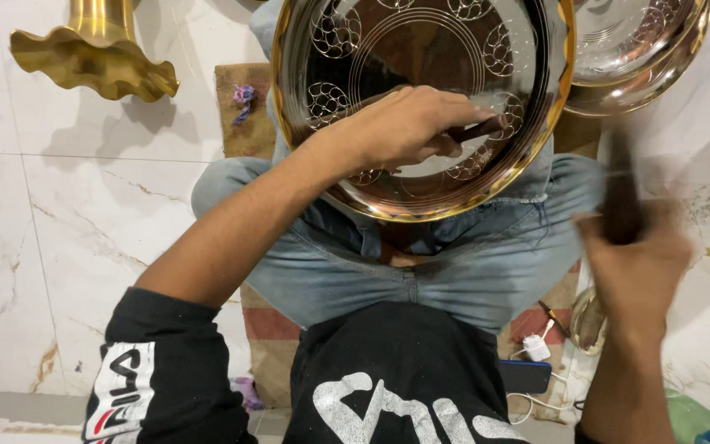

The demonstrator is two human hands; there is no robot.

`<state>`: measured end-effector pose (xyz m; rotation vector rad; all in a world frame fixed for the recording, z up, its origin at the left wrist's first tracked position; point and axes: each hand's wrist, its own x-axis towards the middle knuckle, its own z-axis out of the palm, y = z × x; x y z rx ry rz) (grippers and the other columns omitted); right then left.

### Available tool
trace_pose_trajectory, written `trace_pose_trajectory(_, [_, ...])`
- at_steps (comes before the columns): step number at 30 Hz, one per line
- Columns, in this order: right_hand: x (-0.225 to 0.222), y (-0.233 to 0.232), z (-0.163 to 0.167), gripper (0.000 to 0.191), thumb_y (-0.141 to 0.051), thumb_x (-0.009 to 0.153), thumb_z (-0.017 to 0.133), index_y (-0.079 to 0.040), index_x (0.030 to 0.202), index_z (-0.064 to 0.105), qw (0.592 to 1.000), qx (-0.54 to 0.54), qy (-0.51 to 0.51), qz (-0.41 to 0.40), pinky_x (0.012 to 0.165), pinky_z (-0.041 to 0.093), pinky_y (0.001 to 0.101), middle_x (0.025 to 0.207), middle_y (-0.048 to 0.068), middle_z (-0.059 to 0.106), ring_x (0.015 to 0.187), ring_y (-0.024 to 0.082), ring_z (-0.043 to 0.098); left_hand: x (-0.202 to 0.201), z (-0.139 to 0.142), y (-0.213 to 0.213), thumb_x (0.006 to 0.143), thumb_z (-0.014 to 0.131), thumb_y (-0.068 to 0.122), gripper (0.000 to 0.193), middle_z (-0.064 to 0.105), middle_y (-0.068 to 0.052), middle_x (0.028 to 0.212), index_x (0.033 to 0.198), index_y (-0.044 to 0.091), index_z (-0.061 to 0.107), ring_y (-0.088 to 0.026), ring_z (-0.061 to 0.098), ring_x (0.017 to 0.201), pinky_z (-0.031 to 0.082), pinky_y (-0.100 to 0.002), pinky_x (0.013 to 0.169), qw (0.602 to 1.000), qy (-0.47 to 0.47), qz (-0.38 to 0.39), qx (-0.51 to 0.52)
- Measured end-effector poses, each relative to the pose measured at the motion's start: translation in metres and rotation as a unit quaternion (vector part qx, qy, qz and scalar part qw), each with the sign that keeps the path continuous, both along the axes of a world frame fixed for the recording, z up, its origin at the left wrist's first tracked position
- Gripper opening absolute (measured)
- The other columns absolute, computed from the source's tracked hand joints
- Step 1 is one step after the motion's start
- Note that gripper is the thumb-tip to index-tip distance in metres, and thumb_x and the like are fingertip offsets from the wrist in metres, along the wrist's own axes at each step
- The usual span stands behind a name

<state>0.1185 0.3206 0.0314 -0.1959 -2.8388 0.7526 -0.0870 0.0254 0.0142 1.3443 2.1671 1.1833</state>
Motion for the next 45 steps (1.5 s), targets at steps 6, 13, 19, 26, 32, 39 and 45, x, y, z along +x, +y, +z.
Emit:
trace_pose_trajectory(6, [-0.022, 0.001, 0.001, 0.040, 0.006, 0.096, 0.079, 0.003, 0.124, 0.051, 0.980, -0.194, 0.001, -0.039, 0.080, 0.054, 0.0316, 0.096, 0.010, 0.061, 0.082, 0.020, 0.061, 0.001, 0.001, 0.003, 0.087, 0.077, 0.009, 0.055, 0.070, -0.009, 0.121, 0.139, 0.009, 0.058, -0.033, 0.069, 0.108, 0.056, -0.045, 0.085, 0.999, 0.033, -0.008, 0.020])
trace_pose_trajectory(13, [-0.034, -0.016, 0.025, 0.066, -0.001, 0.081, 0.083, 0.002, 0.139, 0.052, 0.996, -0.075, -0.040, 0.001, 0.077, 0.055, 0.0341, 0.102, 0.012, 0.067, 0.086, 0.018, 0.066, 0.006, -0.002, 0.002, 0.087, 0.076, 0.004, 0.054, 0.071, -0.009, 0.120, 0.138, 0.010, 0.061, -0.035, 0.069, 0.109, 0.055, -0.046, 0.089, 0.999, 0.033, 0.001, 0.016])
trace_pose_trajectory(19, [-0.029, -0.011, 0.029, 0.067, 0.005, 0.085, 0.085, 0.001, 0.142, 0.050, 0.995, -0.013, -0.089, 0.043, 0.075, 0.054, 0.0403, 0.101, 0.021, 0.067, 0.084, 0.028, 0.069, 0.006, 0.006, -0.006, 0.085, 0.062, -0.005, 0.057, 0.069, -0.010, 0.123, 0.139, 0.014, 0.058, -0.026, 0.073, 0.104, 0.060, -0.038, 0.086, 0.992, -0.060, 0.021, 0.111])
trace_pose_trajectory(26, [-0.033, -0.038, 0.010, 0.086, 0.000, 0.096, 0.087, -0.009, 0.162, 0.034, 0.972, -0.225, -0.069, -0.012, 0.104, 0.057, 0.0390, 0.132, 0.016, 0.061, 0.114, 0.023, 0.064, 0.057, 0.026, -0.044, 0.107, 0.074, 0.009, 0.033, 0.074, -0.007, 0.109, 0.134, 0.006, 0.053, -0.017, 0.076, 0.098, 0.063, -0.032, 0.089, 0.889, -0.043, 0.408, 0.202])
trace_pose_trajectory(32, [-0.047, -0.075, -0.017, 0.095, -0.008, 0.091, 0.081, -0.016, 0.168, 0.025, 0.960, -0.248, -0.099, -0.087, 0.097, 0.058, 0.0356, 0.133, 0.012, 0.064, 0.110, 0.022, 0.066, 0.085, 0.013, -0.040, 0.105, 0.074, 0.011, 0.026, 0.067, -0.008, 0.107, 0.125, 0.003, 0.059, -0.016, 0.075, 0.096, 0.063, -0.031, 0.085, 0.879, -0.046, 0.448, 0.157])
trace_pose_trajectory(39, [-0.005, -0.062, -0.026, 0.098, -0.005, 0.090, 0.086, -0.009, 0.168, 0.026, 0.961, -0.250, -0.075, -0.094, 0.097, 0.056, 0.0347, 0.122, 0.010, 0.066, 0.109, 0.020, 0.066, 0.055, 0.020, -0.060, 0.102, 0.076, 0.012, 0.037, 0.070, -0.010, 0.113, 0.131, 0.001, 0.055, -0.018, 0.074, 0.101, 0.063, -0.033, 0.088, 0.915, -0.048, 0.362, 0.173])
trace_pose_trajectory(45, [0.026, -0.030, -0.021, 0.061, 0.002, 0.100, 0.082, 0.000, 0.142, 0.037, 0.949, -0.300, -0.057, -0.081, 0.099, 0.057, 0.0329, 0.109, 0.007, 0.065, 0.102, 0.016, 0.066, 0.043, 0.016, -0.029, 0.094, 0.077, 0.012, 0.053, 0.072, -0.011, 0.115, 0.140, 0.009, 0.051, -0.025, 0.075, 0.104, 0.062, -0.036, 0.088, 0.981, -0.095, 0.144, 0.083])
